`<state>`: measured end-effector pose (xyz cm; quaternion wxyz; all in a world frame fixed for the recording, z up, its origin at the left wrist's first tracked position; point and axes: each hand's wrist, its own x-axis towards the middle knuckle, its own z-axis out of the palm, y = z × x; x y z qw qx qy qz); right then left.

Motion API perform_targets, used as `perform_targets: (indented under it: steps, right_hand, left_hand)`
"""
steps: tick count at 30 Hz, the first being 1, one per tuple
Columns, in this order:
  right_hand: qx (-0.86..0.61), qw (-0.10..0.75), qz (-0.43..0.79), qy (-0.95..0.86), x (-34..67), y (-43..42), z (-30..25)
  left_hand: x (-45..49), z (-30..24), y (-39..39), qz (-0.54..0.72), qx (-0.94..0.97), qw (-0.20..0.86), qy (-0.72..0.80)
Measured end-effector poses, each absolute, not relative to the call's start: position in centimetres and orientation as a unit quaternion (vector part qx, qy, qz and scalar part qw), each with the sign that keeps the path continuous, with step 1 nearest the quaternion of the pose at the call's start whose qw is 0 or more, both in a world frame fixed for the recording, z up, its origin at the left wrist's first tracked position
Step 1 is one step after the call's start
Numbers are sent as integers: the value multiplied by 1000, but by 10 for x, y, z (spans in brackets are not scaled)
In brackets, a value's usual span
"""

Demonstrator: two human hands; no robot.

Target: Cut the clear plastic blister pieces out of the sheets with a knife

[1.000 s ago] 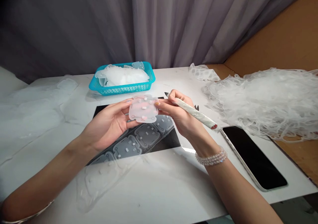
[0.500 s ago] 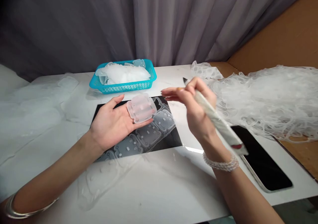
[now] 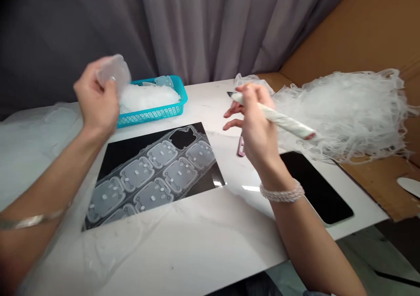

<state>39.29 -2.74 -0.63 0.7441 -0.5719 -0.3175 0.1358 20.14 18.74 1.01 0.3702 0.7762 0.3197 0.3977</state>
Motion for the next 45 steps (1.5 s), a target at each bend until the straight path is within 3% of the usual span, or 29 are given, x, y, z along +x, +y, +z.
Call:
perform_targets:
  steps: [5, 9, 13, 16, 19, 32, 41, 45]
  right_hand:
    - [-603, 700, 165, -344, 383, -26, -15]
    - [-627, 664, 184, -364, 377, -31, -16]
    - [-680, 546, 251, -420, 366, -36, -30]
    - [-712, 442, 257, -482, 356, -38, -39]
    - [-708, 394, 243, -534, 349, -40, -42]
    - [-726, 342, 221, -555, 342, -38, -50]
    - [-745, 255, 151, -597, 337, -54, -49]
    - [-730, 269, 100, -620, 332, -56, -57]
  left_hand:
    - [218, -16, 237, 286, 880, 247, 289]
    - [206, -48, 187, 271, 925, 151, 221]
    - [180, -65, 108, 177, 960, 204, 75]
    - [169, -72, 75, 132, 960, 237, 76]
    - [166, -76, 71, 112, 961, 238, 80]
    - [164, -84, 70, 113, 956, 262, 71]
    - [164, -83, 70, 92, 994, 42, 34]
    - [163, -84, 71, 103, 995, -1, 13]
